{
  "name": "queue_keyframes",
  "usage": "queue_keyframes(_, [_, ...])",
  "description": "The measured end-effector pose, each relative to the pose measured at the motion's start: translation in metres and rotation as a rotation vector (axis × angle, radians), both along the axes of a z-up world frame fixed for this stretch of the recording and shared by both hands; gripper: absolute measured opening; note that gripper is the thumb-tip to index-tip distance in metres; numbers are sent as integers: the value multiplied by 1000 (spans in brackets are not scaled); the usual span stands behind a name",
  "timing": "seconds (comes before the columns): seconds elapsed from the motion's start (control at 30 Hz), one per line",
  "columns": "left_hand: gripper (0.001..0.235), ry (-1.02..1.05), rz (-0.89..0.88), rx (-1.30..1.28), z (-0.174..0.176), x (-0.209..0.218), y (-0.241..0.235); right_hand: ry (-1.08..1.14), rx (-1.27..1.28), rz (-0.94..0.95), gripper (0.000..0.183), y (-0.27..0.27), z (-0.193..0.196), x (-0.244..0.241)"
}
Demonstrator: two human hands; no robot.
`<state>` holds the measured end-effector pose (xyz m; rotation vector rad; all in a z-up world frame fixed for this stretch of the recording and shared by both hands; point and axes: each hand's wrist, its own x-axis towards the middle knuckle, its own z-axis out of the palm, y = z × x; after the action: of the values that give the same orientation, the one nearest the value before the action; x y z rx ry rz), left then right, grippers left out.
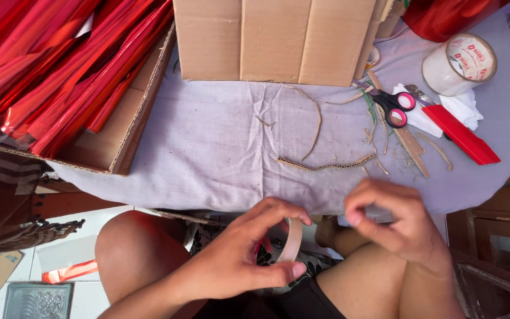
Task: The person assembles a small cardboard box by folding and taping the edges. They use scissors to cut tape and then fold the cardboard flaps to form the box structure. Finally, they place a red metallic cone into the box.
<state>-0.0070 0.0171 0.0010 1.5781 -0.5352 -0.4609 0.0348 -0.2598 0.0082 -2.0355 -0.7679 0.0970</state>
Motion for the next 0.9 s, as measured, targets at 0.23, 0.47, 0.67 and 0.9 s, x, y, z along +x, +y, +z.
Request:
queue_keyframes(0.23, [42,31,25,-63,16,10,28,158,-292,261,11,38,-56,-31])
queue_keyframes(0.47, [42,-79,22,-135,11,15,37,12,-337,191,31,82,-114,-95])
queue_keyframes(0.67, [43,-87,-45,-147,7,13,32,-25,-196,75,13,118,-99,-136])
queue_keyframes(0.9, [45,-172,-290,-269,21,-11,48,-119,-46,-132,10,137,-54,-104])
